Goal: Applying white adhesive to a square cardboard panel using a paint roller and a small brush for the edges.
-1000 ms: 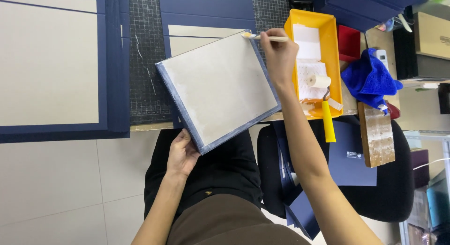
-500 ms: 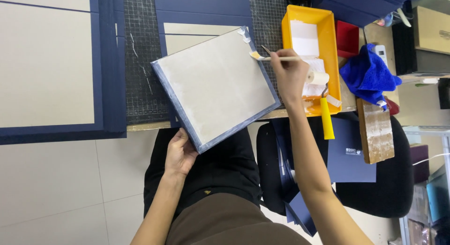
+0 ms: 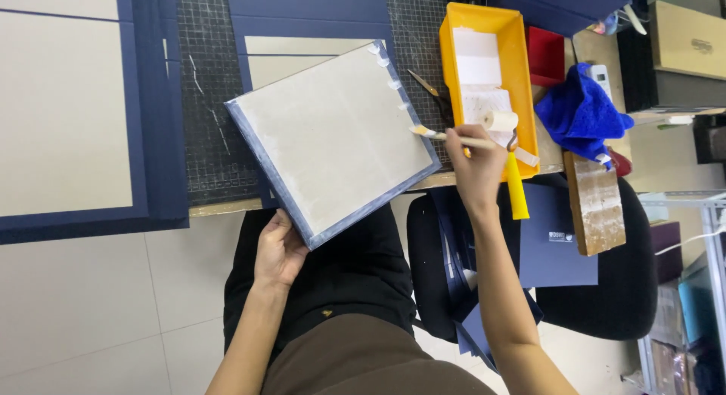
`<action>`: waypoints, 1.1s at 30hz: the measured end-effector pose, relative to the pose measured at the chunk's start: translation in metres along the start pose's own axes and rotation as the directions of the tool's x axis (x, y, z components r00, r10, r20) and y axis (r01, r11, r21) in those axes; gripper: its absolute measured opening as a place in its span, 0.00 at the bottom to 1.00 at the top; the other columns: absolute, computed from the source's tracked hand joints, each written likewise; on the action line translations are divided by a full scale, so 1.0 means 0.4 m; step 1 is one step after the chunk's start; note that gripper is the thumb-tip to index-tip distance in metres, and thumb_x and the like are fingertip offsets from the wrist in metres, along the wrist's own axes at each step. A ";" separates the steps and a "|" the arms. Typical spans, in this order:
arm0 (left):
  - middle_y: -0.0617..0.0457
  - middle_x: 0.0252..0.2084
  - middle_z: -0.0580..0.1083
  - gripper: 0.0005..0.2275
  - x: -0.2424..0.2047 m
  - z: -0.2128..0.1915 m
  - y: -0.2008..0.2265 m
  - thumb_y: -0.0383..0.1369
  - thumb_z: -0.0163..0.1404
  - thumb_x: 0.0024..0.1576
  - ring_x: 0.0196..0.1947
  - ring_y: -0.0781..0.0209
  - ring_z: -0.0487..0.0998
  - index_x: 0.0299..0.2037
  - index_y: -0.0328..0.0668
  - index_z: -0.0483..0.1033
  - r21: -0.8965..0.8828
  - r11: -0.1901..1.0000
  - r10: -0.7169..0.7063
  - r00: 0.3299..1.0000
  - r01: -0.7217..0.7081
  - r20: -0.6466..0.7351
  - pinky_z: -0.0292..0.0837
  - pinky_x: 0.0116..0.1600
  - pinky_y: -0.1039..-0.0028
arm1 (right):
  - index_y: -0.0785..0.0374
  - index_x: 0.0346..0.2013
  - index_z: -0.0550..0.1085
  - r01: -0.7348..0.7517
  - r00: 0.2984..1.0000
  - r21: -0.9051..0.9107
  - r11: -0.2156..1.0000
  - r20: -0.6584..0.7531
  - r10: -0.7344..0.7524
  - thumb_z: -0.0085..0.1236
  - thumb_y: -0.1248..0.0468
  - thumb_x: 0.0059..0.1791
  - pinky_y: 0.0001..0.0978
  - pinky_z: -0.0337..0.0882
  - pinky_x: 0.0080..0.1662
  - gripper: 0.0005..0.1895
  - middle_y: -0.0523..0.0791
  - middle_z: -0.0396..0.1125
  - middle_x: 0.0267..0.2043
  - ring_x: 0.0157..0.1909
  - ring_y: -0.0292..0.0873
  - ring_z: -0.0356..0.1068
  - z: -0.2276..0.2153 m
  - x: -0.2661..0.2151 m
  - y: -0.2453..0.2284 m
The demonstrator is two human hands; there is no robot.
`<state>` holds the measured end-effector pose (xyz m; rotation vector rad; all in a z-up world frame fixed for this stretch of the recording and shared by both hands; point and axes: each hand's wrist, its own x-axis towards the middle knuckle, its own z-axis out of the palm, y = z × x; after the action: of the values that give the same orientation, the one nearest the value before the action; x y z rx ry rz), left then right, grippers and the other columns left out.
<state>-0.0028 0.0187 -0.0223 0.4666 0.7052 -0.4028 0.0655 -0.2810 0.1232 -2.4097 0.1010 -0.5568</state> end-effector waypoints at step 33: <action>0.47 0.48 0.77 0.10 -0.027 0.020 0.019 0.37 0.48 0.61 0.51 0.50 0.77 0.47 0.42 0.74 -0.009 0.998 -0.058 0.996 0.058 -0.064 0.74 0.53 0.61 | 0.65 0.38 0.74 0.165 0.974 0.315 0.935 0.100 -0.205 0.55 0.66 0.56 0.21 0.63 0.31 0.05 0.44 0.69 0.30 0.29 0.33 0.62 0.182 0.295 -0.092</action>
<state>-0.0024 0.0229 -0.0073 0.4544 0.7836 -0.4413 0.2004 -0.2344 0.1384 -2.1562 -0.2556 -0.4578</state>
